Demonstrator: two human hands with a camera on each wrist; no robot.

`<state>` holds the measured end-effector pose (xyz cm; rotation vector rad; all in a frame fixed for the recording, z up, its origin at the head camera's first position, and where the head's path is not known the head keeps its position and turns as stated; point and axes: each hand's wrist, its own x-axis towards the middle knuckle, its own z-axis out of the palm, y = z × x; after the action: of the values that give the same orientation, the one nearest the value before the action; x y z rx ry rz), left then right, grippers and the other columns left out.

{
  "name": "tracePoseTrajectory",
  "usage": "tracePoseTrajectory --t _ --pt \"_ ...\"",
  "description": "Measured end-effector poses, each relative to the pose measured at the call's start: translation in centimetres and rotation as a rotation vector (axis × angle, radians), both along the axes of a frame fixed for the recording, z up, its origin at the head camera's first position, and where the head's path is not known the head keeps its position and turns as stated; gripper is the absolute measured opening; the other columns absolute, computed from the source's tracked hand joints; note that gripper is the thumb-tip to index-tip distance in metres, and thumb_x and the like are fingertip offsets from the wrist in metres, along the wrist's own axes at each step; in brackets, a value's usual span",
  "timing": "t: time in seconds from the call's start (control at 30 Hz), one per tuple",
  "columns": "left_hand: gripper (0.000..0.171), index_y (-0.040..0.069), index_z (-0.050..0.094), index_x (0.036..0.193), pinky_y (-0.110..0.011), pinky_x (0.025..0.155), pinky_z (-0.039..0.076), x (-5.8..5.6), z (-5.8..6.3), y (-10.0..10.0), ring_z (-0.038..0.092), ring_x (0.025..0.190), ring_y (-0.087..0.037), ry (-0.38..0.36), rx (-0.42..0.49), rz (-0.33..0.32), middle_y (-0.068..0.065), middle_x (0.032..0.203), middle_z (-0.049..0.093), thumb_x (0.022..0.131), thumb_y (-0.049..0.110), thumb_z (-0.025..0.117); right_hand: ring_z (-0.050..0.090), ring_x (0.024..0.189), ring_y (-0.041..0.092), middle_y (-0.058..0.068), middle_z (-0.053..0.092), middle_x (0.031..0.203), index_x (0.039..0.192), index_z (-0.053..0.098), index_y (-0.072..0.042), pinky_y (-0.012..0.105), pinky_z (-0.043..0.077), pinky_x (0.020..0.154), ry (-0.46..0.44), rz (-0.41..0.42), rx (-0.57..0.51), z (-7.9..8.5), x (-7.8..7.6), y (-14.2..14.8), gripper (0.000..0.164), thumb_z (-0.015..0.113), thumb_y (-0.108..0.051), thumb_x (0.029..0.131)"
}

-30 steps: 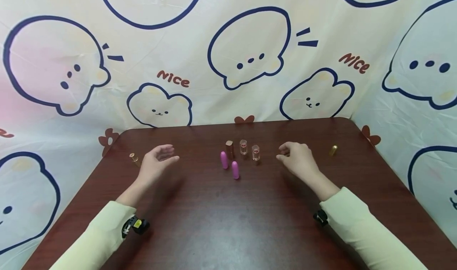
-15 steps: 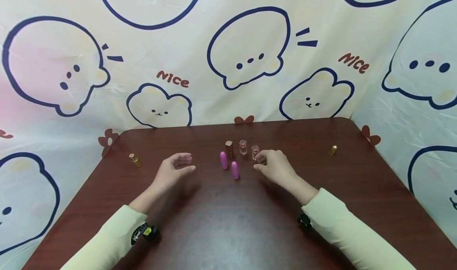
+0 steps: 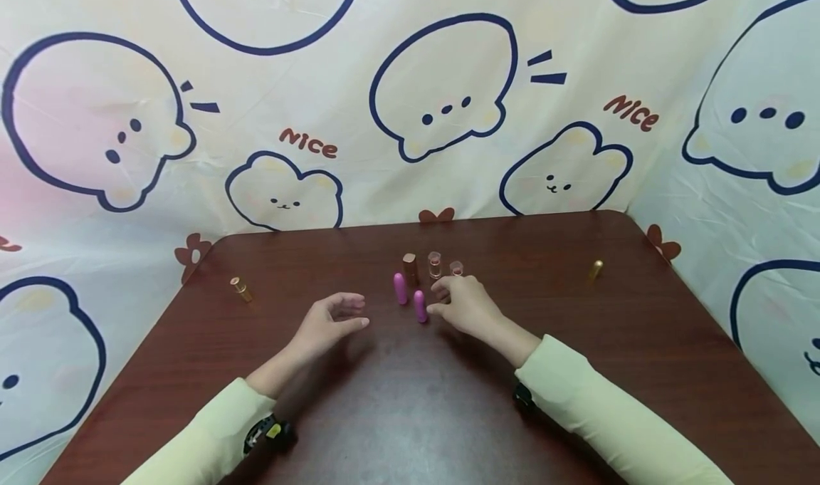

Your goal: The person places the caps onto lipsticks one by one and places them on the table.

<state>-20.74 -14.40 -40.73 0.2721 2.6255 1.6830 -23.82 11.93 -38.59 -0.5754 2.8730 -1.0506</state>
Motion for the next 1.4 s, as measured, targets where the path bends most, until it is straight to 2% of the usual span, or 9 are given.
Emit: tracePoseTrajectory --t 0.27,0.47,0.63,0.83,1.2,1.4 --pt "0.037 0.0 0.058 0.107 -0.035 0.078 0.046 0.2 -0.3 0.7 0.057 0.094 -0.025 -0.021 0.012 -0.032 -0.013 0.104 0.06 0.074 0.011 0.071 0.059 0.076 0.008 -0.003 0.064 0.085 0.097 0.064 -0.009 0.028 0.048 0.069 0.033 0.013 -0.022 -0.9 -0.5 -1.2 0.031 0.073 -0.025 0.072" --pt "0.037 0.0 0.058 0.107 -0.036 0.079 0.046 0.2 -0.6 1.1 0.058 0.093 -0.023 -0.016 -0.023 -0.056 -0.013 0.104 0.06 0.075 0.014 0.071 0.057 0.074 0.006 -0.006 0.063 0.081 0.093 0.064 -0.013 0.028 0.047 0.068 0.028 -0.011 -0.033 -1.0 -0.5 -2.0 0.025 0.073 -0.024 0.072" --pt "0.038 0.0 0.058 0.107 -0.037 0.081 0.045 0.2 -0.4 1.4 0.057 0.094 -0.023 -0.032 -0.029 -0.066 -0.013 0.104 0.06 0.075 0.015 0.07 0.056 0.07 0.005 -0.009 0.061 0.075 0.086 0.064 -0.015 0.028 0.046 0.067 0.041 -0.016 -0.023 -1.0 -0.3 -2.4 0.016 0.072 -0.021 0.073" --pt "0.04 0.001 0.057 0.108 -0.036 0.081 0.045 0.4 -0.2 1.7 0.056 0.095 -0.025 -0.05 -0.026 -0.075 -0.013 0.105 0.059 0.076 0.02 0.07 0.055 0.07 0.006 -0.009 0.06 0.074 0.084 0.064 -0.016 0.028 0.046 0.067 0.058 -0.02 -0.006 -1.0 -0.3 -2.5 0.013 0.071 -0.021 0.074" --pt "0.038 -0.001 0.056 0.109 -0.035 0.079 0.046 0.3 -0.4 2.0 0.057 0.095 -0.024 -0.054 0.031 -0.092 -0.015 0.106 0.059 0.076 0.013 0.069 0.056 0.071 0.008 -0.008 0.061 0.075 0.082 0.063 -0.017 0.028 0.046 0.067 0.045 -0.041 -0.042 -0.1 -0.3 -1.8 0.009 0.069 -0.021 0.077" --pt "0.038 -0.002 0.056 0.109 -0.031 0.079 0.046 0.4 0.0 2.3 0.057 0.095 -0.027 -0.046 0.088 -0.108 -0.017 0.106 0.058 0.076 0.011 0.069 0.057 0.074 0.011 -0.005 0.061 0.081 0.087 0.064 -0.017 0.029 0.048 0.065 0.052 -0.057 -0.117 0.9 -0.2 -0.8 0.013 0.068 -0.024 0.077"
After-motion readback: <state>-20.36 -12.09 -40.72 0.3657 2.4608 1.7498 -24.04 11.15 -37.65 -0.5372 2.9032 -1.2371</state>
